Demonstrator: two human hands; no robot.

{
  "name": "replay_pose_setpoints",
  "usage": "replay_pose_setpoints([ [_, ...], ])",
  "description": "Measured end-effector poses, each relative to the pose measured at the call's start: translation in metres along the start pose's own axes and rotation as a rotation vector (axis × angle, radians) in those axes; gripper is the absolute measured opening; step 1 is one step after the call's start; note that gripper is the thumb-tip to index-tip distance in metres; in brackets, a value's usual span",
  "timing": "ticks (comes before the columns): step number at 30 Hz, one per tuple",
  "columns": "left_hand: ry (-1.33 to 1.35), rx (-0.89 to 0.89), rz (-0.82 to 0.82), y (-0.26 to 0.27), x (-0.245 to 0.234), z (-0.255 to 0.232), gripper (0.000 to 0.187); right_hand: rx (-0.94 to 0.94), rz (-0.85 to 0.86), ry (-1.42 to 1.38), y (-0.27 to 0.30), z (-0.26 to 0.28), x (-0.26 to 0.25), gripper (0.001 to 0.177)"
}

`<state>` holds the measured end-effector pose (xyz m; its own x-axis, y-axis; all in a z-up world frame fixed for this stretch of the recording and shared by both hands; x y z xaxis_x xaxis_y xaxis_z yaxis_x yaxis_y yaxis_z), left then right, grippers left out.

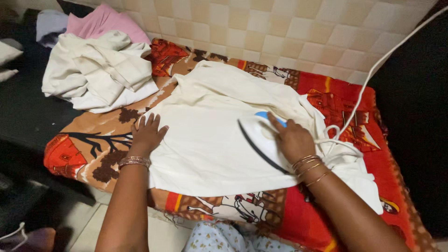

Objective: The person irons a white shirt on a patterned bedsheet. They smooth the fabric, use a white and blue iron on the collar and sleeves, button the collar, and continue ironing the body of the shirt.

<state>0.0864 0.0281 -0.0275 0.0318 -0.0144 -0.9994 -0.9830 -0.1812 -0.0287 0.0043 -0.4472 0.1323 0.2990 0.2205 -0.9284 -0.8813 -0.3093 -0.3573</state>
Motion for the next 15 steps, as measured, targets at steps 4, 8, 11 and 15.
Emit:
replay_pose_setpoints([
  [4,0.051,0.038,0.103,0.024,-0.004,-0.004,0.097,0.165,-0.086,0.161,0.012,-0.058,-0.009,0.071],
  [8,0.223,-0.076,0.012,0.099,-0.028,-0.005,0.111,0.192,-0.106,0.217,0.011,-0.073,0.004,0.071],
  [11,0.167,-0.231,-0.067,0.162,-0.045,-0.009,0.116,0.191,-0.136,0.226,0.010,-0.078,0.010,0.069],
  [15,0.139,-0.279,-0.187,0.202,-0.060,-0.018,0.101,0.170,-0.151,0.217,0.015,-0.079,0.015,0.067],
])
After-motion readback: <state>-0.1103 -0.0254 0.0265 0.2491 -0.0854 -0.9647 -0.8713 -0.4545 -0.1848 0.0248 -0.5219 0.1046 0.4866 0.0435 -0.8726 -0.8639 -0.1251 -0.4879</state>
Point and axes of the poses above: each hand's wrist, its own y-axis away from the middle knuckle, its own x-axis out of the palm, z = x × y, the point moved 7 cm from there along -y, towards the middle knuckle, and after that the axes turned 11 degrees about -y, right-handed, at the moved point
